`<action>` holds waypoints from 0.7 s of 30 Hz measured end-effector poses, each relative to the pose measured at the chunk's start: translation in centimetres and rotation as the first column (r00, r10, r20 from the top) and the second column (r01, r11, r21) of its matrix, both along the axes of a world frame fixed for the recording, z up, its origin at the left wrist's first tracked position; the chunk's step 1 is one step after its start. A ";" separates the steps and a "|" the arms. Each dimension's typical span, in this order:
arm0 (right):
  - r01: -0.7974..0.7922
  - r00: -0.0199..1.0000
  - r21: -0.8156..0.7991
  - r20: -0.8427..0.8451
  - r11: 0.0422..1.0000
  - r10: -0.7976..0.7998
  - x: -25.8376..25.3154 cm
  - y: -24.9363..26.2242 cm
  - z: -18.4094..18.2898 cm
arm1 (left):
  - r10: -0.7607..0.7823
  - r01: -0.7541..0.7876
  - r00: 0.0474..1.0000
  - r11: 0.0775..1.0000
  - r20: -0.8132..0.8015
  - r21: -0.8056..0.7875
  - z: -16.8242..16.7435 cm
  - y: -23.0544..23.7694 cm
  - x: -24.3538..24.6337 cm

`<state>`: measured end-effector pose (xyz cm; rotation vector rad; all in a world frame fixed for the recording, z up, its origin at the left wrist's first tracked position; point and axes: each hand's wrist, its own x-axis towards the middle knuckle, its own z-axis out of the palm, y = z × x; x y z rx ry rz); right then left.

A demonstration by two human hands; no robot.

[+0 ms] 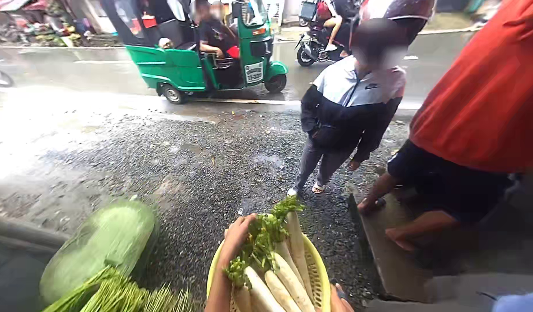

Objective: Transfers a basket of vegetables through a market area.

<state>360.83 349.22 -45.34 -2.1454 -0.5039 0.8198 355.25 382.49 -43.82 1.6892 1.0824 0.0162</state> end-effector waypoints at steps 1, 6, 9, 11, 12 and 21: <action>-0.009 1.000 -0.018 0.004 1.000 0.009 2.8 2.6 -0.2 | 0.012 -0.012 1.000 1.000 0.023 -0.005 -0.6 2.6 2.6; -0.094 0.995 -0.096 -0.051 0.991 0.089 19.1 17.3 0.1 | 0.136 -0.121 0.981 0.986 0.140 -0.113 0.3 16.1 15.8; -0.154 0.984 -0.097 -0.107 0.983 0.143 26.8 25.1 0.8 | 0.236 -0.201 0.952 0.962 0.194 -0.183 3.1 22.2 21.7; -0.167 0.980 -0.071 -0.122 0.983 0.158 31.9 30.2 1.0 | 0.318 -0.264 0.917 0.937 0.242 -0.231 3.7 26.3 25.4; -0.178 0.979 -0.069 -0.116 0.982 0.169 34.6 33.0 0.9 | 0.355 -0.290 0.896 0.923 0.268 -0.254 3.4 28.7 27.3; -0.048 0.997 -0.089 -0.060 0.995 0.043 61.6 61.8 -1.0 | 0.376 -0.273 0.868 0.907 0.325 -0.321 -0.2 57.7 55.8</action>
